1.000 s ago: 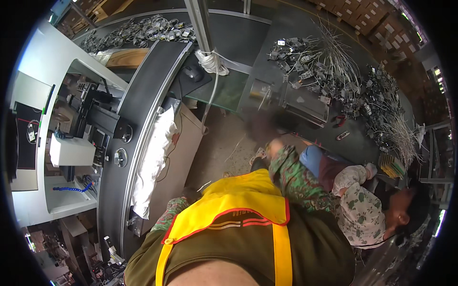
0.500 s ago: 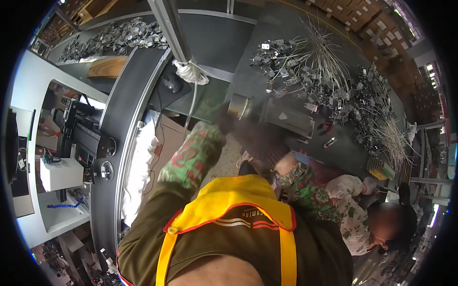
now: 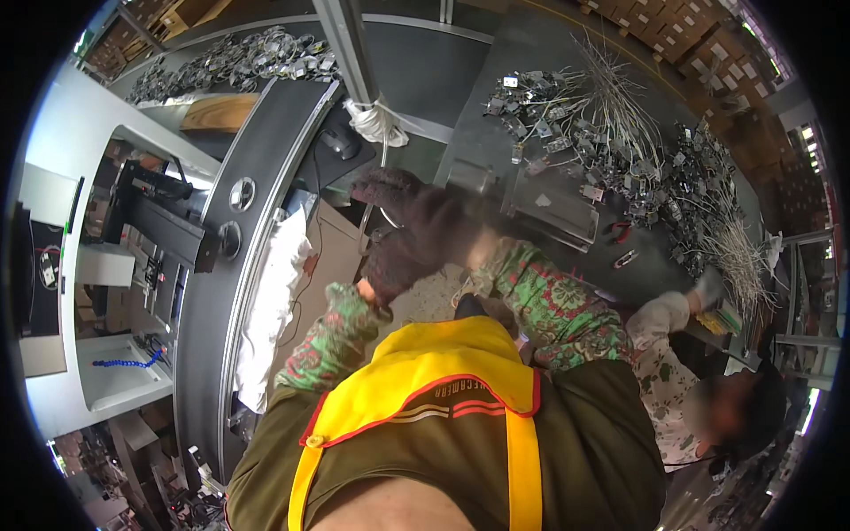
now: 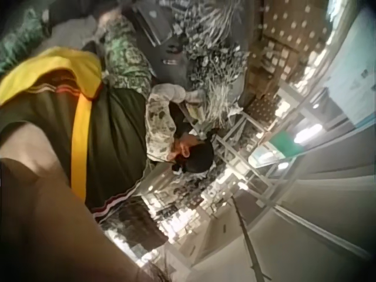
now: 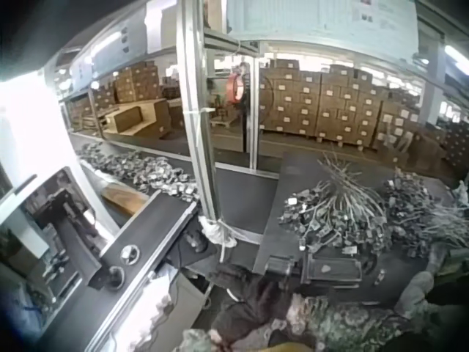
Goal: The person processes electrical wires using a machine, fits components into circular frames, and places them onto a conveyor belt. The person then removes their gloves, retrieves another pair from a bin, and puts them on.
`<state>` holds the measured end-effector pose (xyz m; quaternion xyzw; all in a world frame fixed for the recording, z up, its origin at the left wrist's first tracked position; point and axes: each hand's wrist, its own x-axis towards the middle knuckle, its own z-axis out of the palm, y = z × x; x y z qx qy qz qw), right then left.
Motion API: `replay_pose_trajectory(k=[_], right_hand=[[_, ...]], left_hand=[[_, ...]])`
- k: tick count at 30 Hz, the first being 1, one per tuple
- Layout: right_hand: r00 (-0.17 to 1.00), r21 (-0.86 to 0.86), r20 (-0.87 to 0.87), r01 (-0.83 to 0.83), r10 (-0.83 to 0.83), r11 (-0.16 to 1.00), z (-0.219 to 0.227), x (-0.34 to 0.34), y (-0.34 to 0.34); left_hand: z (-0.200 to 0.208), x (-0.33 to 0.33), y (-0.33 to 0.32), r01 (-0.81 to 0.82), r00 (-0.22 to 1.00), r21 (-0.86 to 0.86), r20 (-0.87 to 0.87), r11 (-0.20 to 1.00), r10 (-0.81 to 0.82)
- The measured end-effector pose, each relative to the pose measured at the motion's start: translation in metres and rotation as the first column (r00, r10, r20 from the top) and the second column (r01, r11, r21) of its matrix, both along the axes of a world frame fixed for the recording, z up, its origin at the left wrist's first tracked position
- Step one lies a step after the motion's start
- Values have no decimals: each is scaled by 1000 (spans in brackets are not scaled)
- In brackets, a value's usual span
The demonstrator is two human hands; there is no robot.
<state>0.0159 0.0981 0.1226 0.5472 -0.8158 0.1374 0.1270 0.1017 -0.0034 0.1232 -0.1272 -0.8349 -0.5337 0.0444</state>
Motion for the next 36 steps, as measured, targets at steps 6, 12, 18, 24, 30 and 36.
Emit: replay_pose_trajectory(k=[6, 12, 18, 24, 30, 36], right_hand=[[906, -544, 368, 29, 208, 838, 55, 46, -10], [754, -90, 636, -141, 166, 986, -7, 48, 21], [88, -224, 974, 195, 210, 955, 10, 75, 18], [115, -400, 916, 318, 384, 860, 19, 68, -13], [-128, -263, 950, 169, 285, 950, 33, 47, -25], [594, -91, 796, -76, 119, 993, 30, 49, -47]], left_hand=[[11, 72, -23, -175, 926, 899, 289, 401, -244], [1, 98, -24, -228, 935, 753, 346, 617, -76], [-4, 95, -30, -220, 967, 325, -49, 920, 248], [-17, 80, -50, -410, 888, 681, 451, 606, 94], [20, 81, -72, -394, 883, -43, -296, 918, 365], [-20, 95, -88, -537, 839, 142, -9, 831, 544]])
